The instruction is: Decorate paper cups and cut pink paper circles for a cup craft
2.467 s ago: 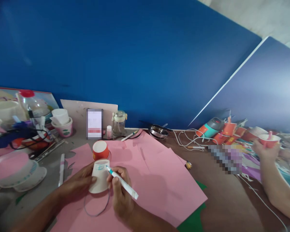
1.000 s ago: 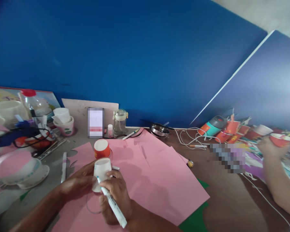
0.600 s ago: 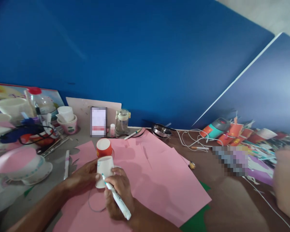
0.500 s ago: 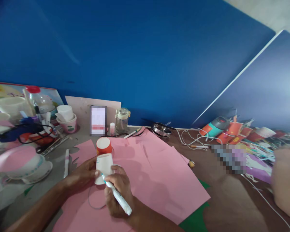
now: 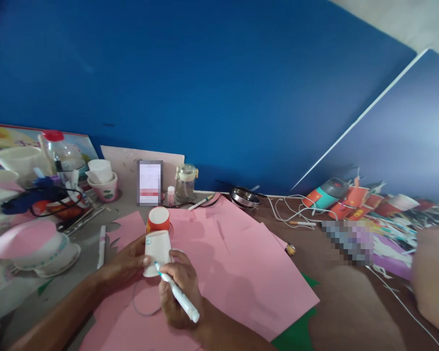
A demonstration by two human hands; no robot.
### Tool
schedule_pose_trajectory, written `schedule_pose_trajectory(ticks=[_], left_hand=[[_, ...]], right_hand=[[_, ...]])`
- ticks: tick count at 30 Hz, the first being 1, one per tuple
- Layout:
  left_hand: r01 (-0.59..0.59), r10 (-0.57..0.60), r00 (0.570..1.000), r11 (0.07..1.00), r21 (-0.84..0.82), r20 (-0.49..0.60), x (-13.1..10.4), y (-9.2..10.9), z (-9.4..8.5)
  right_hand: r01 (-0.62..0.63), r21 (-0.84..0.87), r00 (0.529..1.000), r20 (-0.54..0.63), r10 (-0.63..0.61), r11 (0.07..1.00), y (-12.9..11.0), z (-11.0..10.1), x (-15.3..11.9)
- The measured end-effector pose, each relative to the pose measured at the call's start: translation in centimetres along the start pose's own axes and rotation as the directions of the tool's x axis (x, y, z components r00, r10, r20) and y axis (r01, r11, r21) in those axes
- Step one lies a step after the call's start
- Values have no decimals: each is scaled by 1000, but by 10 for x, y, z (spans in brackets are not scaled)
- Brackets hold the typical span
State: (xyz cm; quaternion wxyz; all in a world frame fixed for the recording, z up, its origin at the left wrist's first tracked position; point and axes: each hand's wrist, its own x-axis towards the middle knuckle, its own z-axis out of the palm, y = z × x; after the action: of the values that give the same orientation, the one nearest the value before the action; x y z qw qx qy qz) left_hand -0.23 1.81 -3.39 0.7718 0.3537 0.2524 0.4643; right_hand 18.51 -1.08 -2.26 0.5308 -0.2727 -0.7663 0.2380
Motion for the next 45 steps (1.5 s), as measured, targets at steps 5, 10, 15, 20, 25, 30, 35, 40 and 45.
schedule_pose_trajectory(ticks=[5, 10, 15, 20, 25, 30, 35, 40, 45], left_hand=[[-9, 9, 1000, 1000, 13, 12, 0, -2, -3], [-14, 13, 999, 1000, 5, 34, 0, -3, -4], [-10, 10, 998, 1000, -8, 55, 0, -3, -3], [-17, 16, 998, 1000, 14, 67, -2, -3, -5], [-15, 13, 998, 1000, 25, 62, -2, -5, -7], [-16, 14, 998, 1000, 25, 67, 0, -4, -6], [-15, 13, 997, 999, 28, 72, -1, -2, -5], [-4, 1, 998, 999, 37, 59, 0, -2, -4], [-6, 4, 998, 999, 39, 58, 1, -2, -4]], right_hand=[[8, -10, 1000, -7, -9, 1000, 2, 1, -2], [22, -37, 1000, -18, -22, 999, 3, 2, -3], [49, -46, 999, -12, -49, 998, 1, 1, 0], [46, -22, 999, 5, -46, 999, -4, -3, 5], [-6, 11, 1000, -20, 7, 1000, -5, -3, 3], [-41, 37, 999, -25, 42, 998, -4, -2, 1], [-14, 1, 1000, -23, 14, 1000, -3, -2, 2], [31, -36, 999, -36, -33, 999, -3, -1, 3], [50, -16, 999, -10, -50, 999, -5, -3, 6]])
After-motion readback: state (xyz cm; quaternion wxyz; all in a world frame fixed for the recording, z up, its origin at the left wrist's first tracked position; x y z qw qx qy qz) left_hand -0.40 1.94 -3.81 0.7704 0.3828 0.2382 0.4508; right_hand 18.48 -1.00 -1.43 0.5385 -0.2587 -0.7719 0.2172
